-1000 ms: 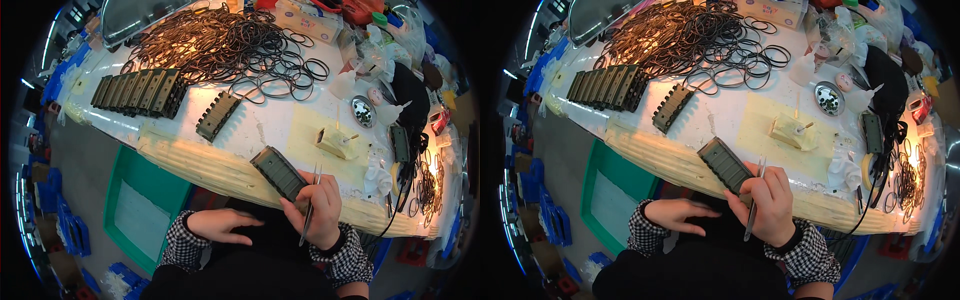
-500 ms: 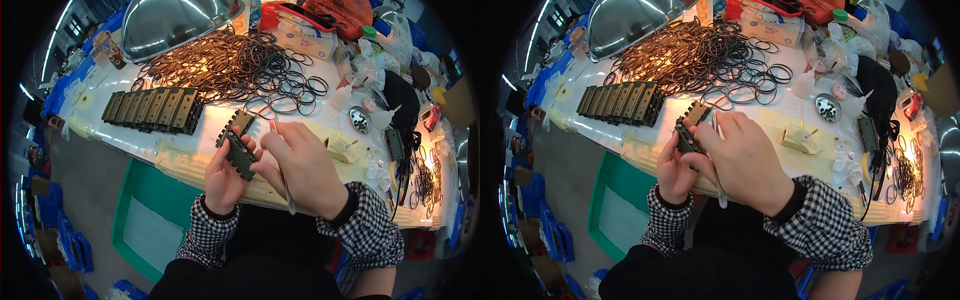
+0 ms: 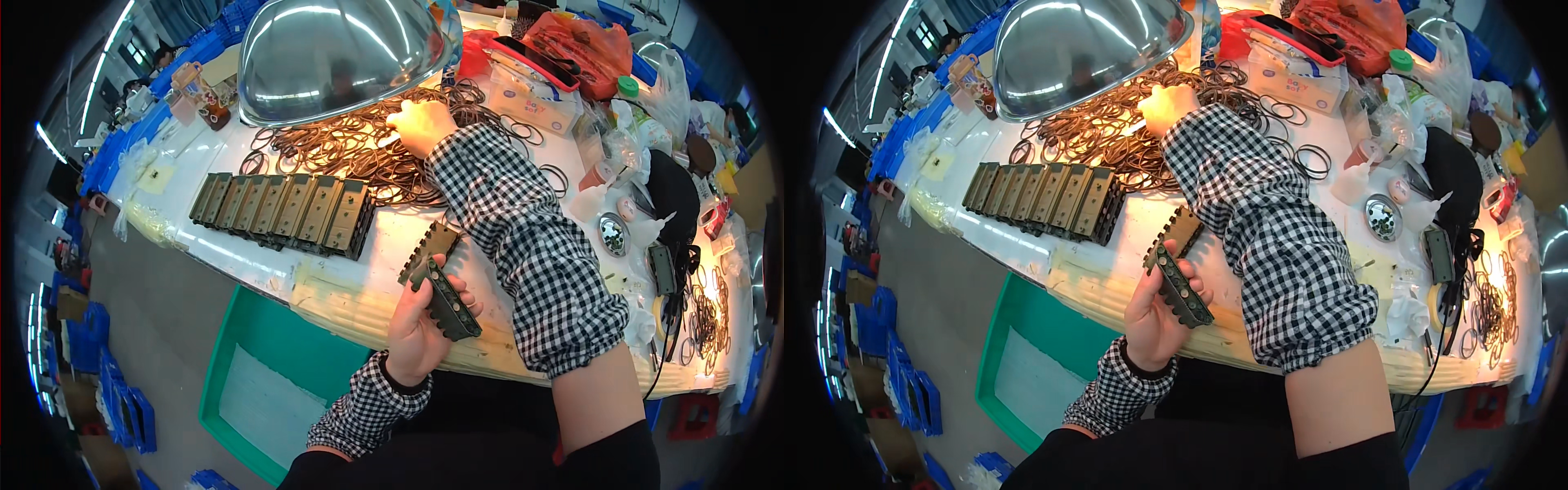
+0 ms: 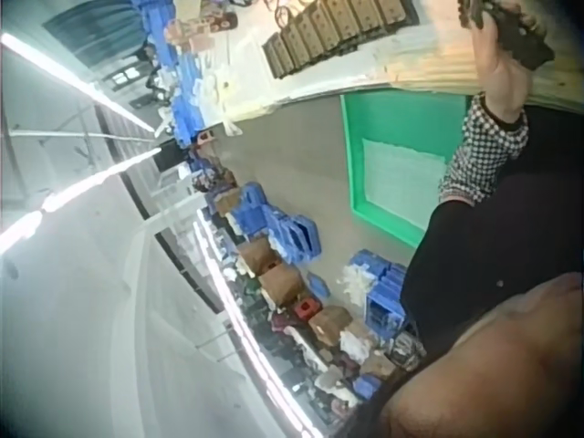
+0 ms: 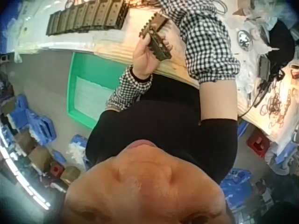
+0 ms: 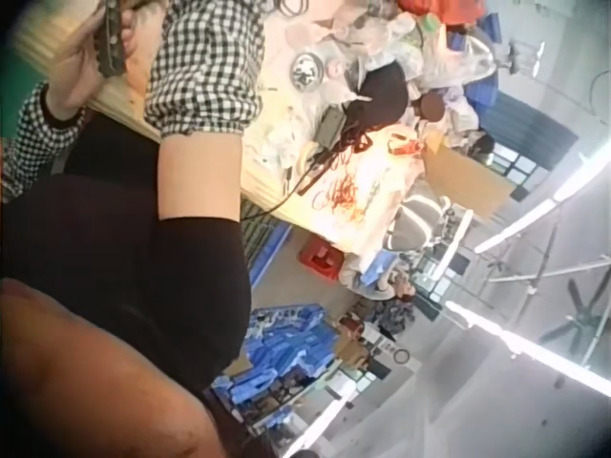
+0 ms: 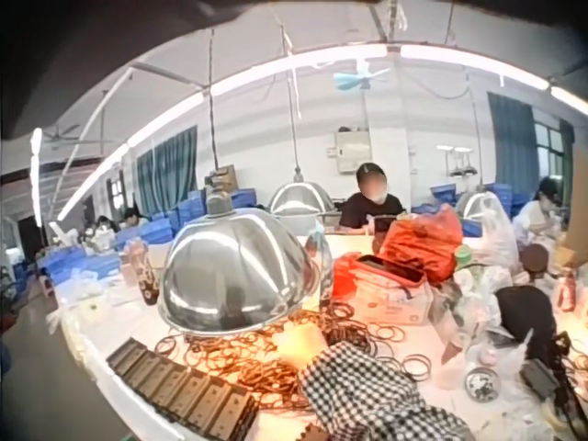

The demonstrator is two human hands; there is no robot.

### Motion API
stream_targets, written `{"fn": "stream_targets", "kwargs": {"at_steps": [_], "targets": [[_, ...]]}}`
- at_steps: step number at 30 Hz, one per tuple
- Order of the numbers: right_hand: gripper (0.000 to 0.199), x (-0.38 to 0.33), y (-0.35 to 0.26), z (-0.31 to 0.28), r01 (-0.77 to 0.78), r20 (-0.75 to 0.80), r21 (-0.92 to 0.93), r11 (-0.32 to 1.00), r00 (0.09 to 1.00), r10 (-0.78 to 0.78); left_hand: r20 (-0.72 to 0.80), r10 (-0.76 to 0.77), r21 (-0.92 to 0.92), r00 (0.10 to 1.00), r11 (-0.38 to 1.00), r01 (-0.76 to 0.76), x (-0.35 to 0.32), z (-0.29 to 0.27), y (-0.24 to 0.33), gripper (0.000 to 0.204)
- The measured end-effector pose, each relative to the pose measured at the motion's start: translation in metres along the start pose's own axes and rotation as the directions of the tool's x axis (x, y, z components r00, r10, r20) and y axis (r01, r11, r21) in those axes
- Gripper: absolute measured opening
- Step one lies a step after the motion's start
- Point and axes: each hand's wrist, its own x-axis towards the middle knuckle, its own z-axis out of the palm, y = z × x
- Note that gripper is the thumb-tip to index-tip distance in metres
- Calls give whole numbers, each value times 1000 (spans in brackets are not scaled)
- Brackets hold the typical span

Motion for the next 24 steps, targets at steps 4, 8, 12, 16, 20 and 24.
{"fn": "stream_targets", "kwargs": {"at_steps": [4,8,12,16,20,24], "targets": [[20,12,-8,-23,-98,264,67,993,962,77,28,22,3,999,1000,-22,-2,-1,2,36],[17,0,-3,-12,-139,-88,-148,979,988,127,61,21,14,998,1000,-22,-2,-1,0,37],[23,-26,-13,-33,-213,1,-179,961,976,216,40,35,33,999,999,-36,-4,-3,3,36],[19,-52,0,-44,-203,-234,170,964,942,240,28,48,50,998,998,-50,-3,1,4,36],[16,-63,24,-44,-281,-325,414,866,843,429,7,58,70,998,996,-59,0,-2,2,36],[18,-70,31,-30,-277,-378,549,788,759,530,4,72,64,997,995,-72,0,-1,1,35]]}}
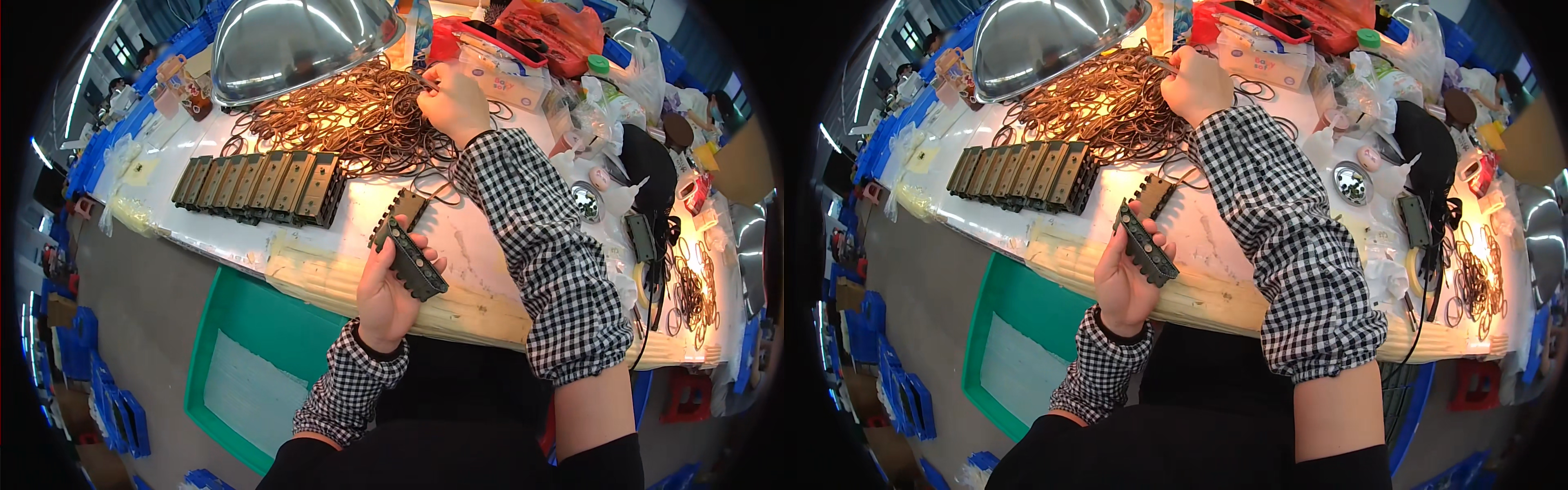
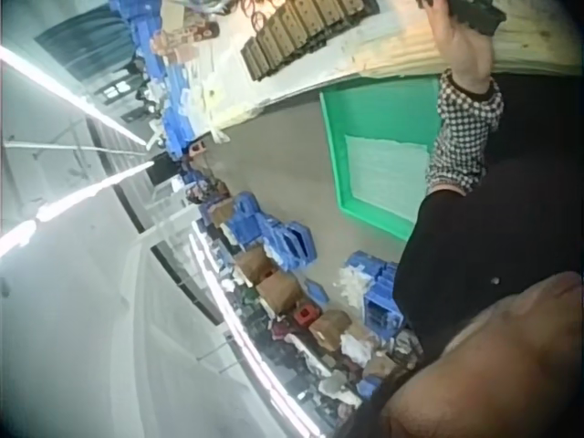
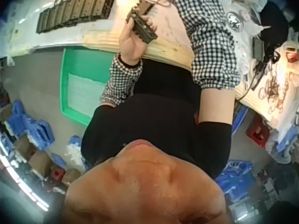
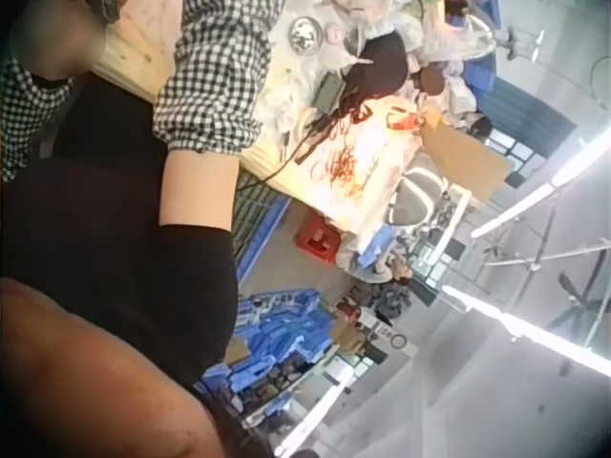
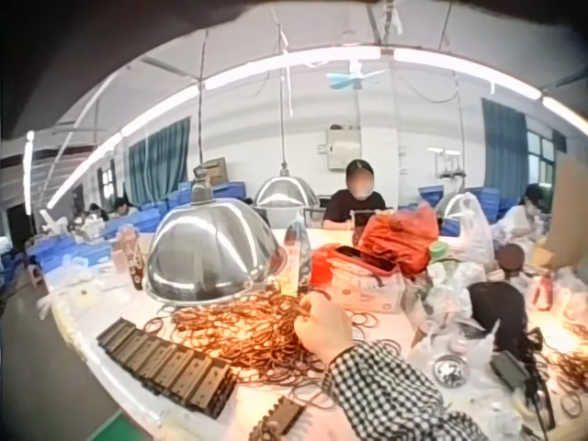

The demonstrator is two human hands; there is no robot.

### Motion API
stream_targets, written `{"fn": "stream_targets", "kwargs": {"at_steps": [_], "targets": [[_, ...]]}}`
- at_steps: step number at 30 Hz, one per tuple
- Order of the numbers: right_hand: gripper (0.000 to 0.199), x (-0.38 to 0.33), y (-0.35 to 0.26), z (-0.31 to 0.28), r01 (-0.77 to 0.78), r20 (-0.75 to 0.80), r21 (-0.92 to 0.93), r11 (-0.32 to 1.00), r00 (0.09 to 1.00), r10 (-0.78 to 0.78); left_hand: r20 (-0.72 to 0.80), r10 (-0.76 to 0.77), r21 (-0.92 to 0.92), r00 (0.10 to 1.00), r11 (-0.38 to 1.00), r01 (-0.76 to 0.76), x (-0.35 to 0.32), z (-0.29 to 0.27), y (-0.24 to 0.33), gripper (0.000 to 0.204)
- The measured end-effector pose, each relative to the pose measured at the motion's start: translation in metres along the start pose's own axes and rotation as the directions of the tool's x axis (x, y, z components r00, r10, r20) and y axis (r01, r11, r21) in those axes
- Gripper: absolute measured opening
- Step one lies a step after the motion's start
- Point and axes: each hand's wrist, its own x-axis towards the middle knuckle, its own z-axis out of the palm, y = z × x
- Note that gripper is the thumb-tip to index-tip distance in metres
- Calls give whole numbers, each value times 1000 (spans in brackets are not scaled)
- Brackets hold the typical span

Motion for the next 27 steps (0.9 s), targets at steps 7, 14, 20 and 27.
{"fn": "stream_targets", "kwargs": {"at_steps": [7,14,20,27], "targets": [[17,9,-4,6,-25,-35,85,996,999,28,-12,6,-17,1000,1000,-6,0,5,0,34],[17,20,0,7,-114,-114,346,931,980,162,14,-5,33,1000,999,5,0,8,-1,33],[20,-1,-29,-61,-194,116,642,742,981,156,93,9,58,996,998,-15,-3,-3,2,38],[10,-79,-81,-176,25,183,348,937,979,-94,334,2,55,943,998,-22,1,28,15,44]]}}
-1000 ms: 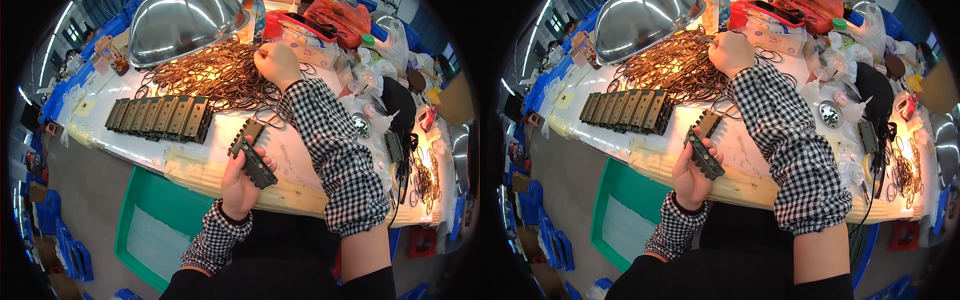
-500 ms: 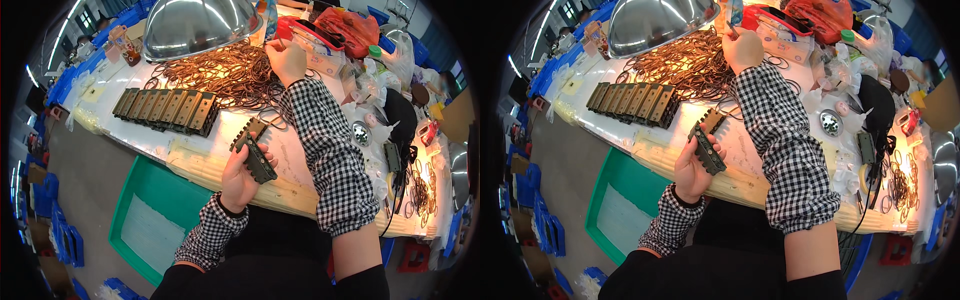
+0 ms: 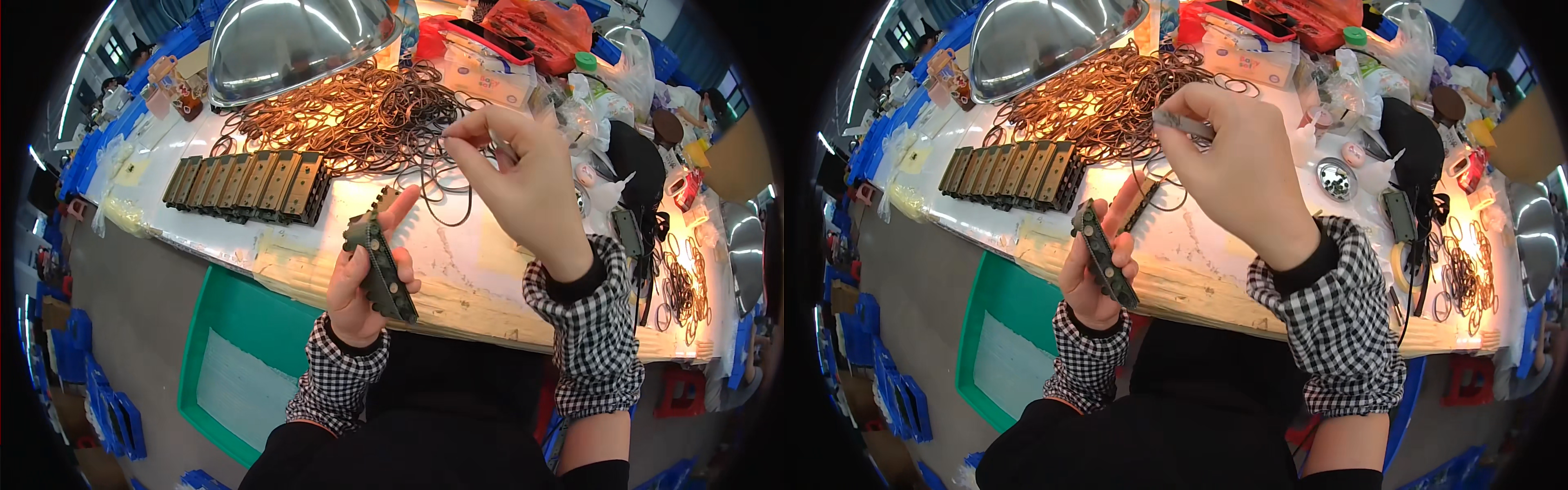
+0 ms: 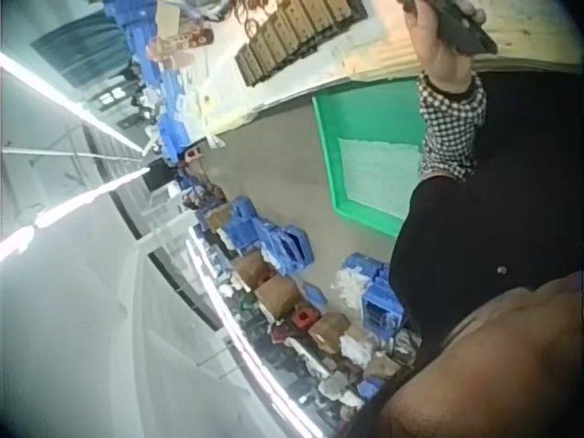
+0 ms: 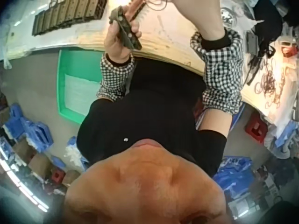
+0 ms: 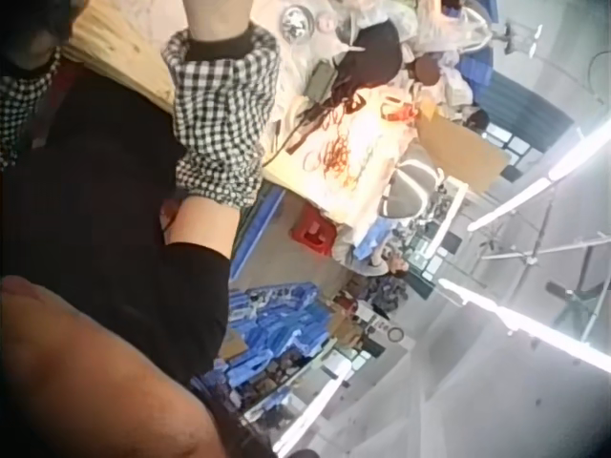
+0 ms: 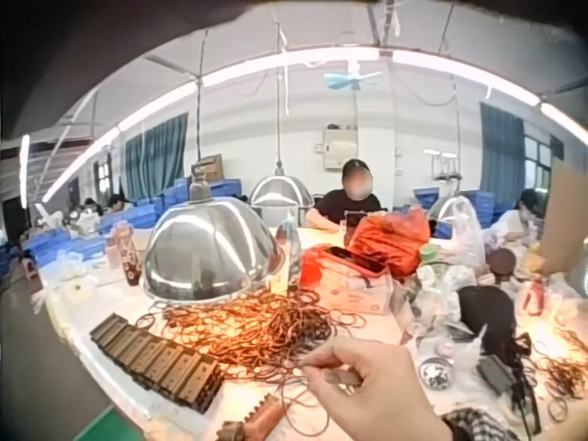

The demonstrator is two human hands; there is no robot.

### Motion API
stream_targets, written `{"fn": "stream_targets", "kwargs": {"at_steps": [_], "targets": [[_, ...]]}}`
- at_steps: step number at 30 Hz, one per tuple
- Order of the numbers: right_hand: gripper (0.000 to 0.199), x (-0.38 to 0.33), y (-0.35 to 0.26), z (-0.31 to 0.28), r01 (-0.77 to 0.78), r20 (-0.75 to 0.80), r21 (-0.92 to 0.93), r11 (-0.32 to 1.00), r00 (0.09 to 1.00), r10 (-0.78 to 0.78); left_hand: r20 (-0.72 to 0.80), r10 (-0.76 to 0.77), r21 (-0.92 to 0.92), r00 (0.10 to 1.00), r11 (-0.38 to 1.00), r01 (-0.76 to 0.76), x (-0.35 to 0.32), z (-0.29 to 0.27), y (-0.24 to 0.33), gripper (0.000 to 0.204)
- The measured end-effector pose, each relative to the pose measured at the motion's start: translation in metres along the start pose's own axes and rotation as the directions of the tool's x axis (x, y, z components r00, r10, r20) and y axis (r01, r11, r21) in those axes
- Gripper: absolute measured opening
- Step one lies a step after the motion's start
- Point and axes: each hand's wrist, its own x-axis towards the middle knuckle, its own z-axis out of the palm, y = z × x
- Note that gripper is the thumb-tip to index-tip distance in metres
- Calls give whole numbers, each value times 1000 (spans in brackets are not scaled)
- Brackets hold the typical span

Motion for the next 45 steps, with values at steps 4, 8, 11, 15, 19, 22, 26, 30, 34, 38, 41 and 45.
{"fn": "stream_targets", "kwargs": {"at_steps": [4,8,11,15,19,22,26,30,34,38,41,45], "targets": [[9,-31,-2,-8,27,-30,-21,999,999,-27,43,-135,123,990,984,129,0,20,-5,49],[12,-49,-4,-16,-138,-14,143,980,990,142,-5,-188,33,982,982,188,-6,21,-7,52],[11,-61,0,-24,-304,68,265,915,953,297,34,-147,-79,989,986,149,-6,13,-7,52],[13,-76,18,-28,-458,180,438,774,888,423,10,-157,-187,988,970,156,3,12,-17,49],[18,-84,29,-31,-510,249,598,618,851,462,-21,-169,-191,985,968,162,11,12,-29,49],[19,-85,32,-39,-533,298,639,555,836,461,-40,-194,-179,980,967,183,16,13,-36,49],[20,-85,38,-44,-560,332,651,513,817,470,-39,-202,-169,979,967,193,20,11,-41,49],[21,-83,41,-47,-591,342,638,493,792,506,-58,-206,-194,977,962,191,20,13,-40,49],[21,-81,44,-47,-574,322,661,484,799,508,-56,-201,-210,978,960,185,21,16,-38,49],[22,-81,47,-47,-568,336,704,427,796,504,-68,-205,-178,976,966,190,18,19,-38,50],[23,-83,46,-48,-580,363,694,428,794,487,-82,-211,-155,974,968,197,18,18,-37,50],[23,-84,46,-47,-595,409,702,392,787,462,-86,-200,-166,976,969,184,21,16,-39,50]]}}
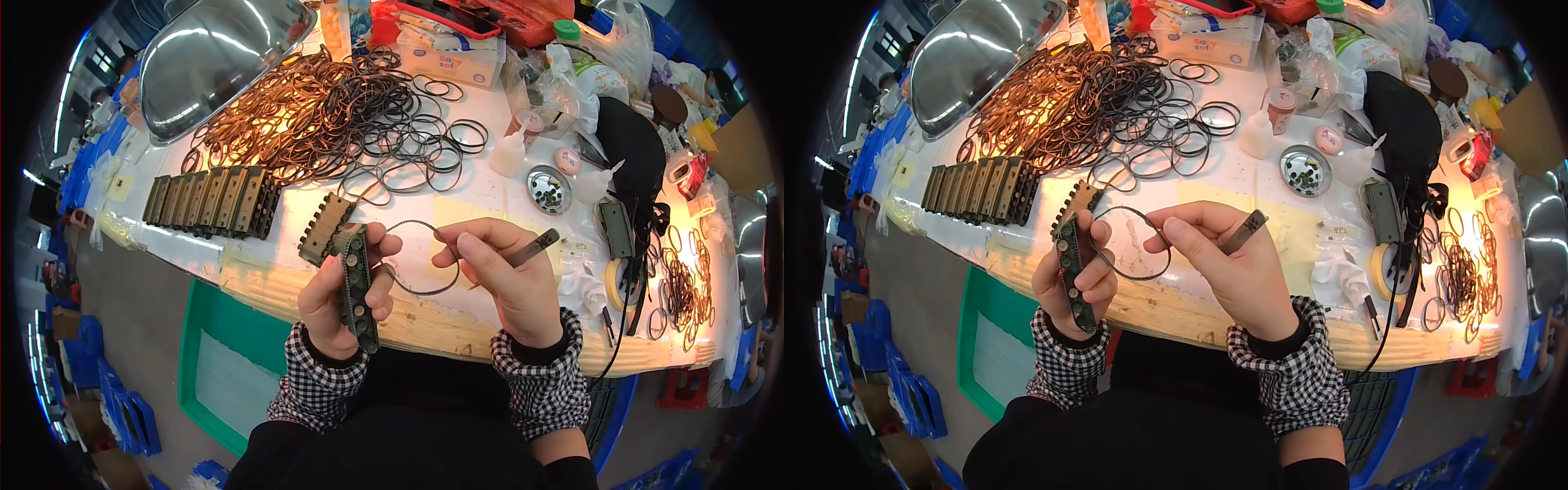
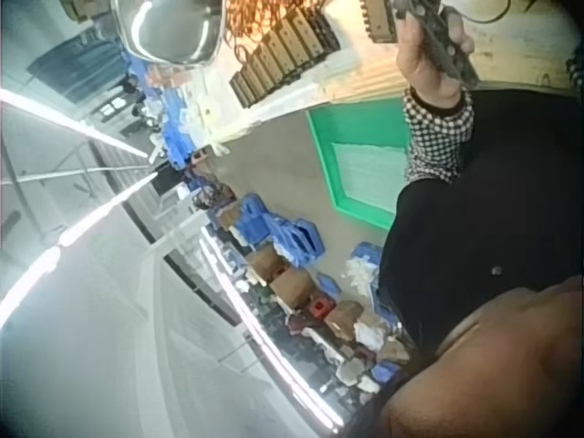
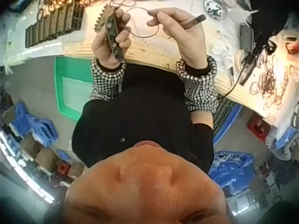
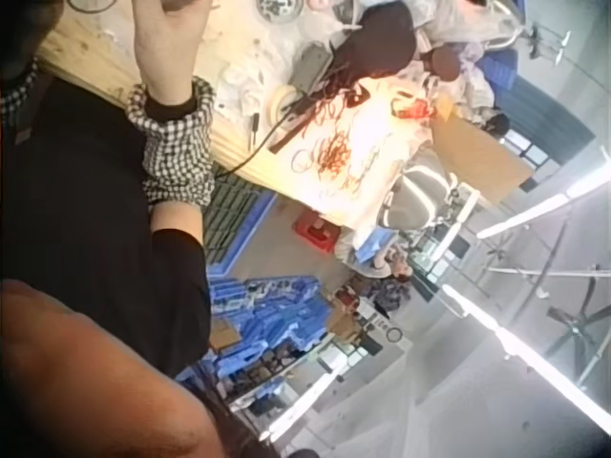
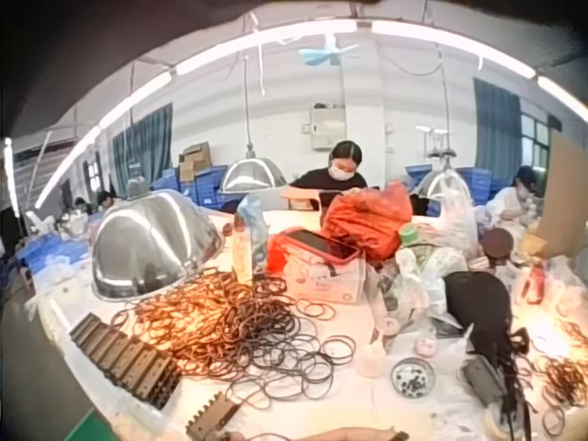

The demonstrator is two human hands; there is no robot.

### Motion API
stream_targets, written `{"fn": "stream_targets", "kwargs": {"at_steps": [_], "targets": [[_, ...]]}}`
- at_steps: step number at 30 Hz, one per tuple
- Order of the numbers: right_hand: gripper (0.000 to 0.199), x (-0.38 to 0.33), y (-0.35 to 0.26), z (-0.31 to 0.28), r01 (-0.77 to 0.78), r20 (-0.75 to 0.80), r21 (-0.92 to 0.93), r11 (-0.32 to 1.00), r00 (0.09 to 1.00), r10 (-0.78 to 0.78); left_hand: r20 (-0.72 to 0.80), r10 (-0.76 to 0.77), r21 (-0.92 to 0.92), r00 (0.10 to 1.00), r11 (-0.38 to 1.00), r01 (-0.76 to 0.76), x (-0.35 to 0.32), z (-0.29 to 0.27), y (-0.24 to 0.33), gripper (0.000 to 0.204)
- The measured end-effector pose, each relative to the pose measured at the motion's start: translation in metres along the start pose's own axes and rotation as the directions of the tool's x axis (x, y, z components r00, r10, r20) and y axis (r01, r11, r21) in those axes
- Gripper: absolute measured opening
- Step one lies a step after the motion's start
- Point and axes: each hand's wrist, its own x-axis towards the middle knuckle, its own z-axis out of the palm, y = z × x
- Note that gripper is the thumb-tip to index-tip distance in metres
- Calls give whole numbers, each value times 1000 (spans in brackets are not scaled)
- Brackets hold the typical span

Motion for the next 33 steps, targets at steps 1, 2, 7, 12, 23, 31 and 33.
{"fn": "stream_targets", "kwargs": {"at_steps": [1,2,7,12,23,31,33], "targets": [[23,0,0,1,1,1,11,1000,1000,-1,0,-4,2,1000,1000,4,0,0,0,50],[23,-1,0,1,3,1,22,1000,1000,-3,-1,-7,3,1000,1000,7,0,-1,0,50],[21,-2,6,1,4,16,-13,1000,1000,-4,17,-3,2,1000,1000,3,5,-3,-2,50],[18,-3,7,0,-13,3,0,1000,1000,13,-39,-22,19,999,1000,23,10,-5,-5,49],[17,-5,10,-2,58,-23,-12,998,998,-59,-53,-35,107,998,993,41,12,-12,-4,49],[19,-5,11,-3,21,5,-44,999,1000,-21,-13,-91,128,996,987,92,8,-17,-2,50],[19,-5,12,-1,27,-15,-15,1000,1000,-27,11,-107,154,994,983,104,9,-19,-2,49]]}}
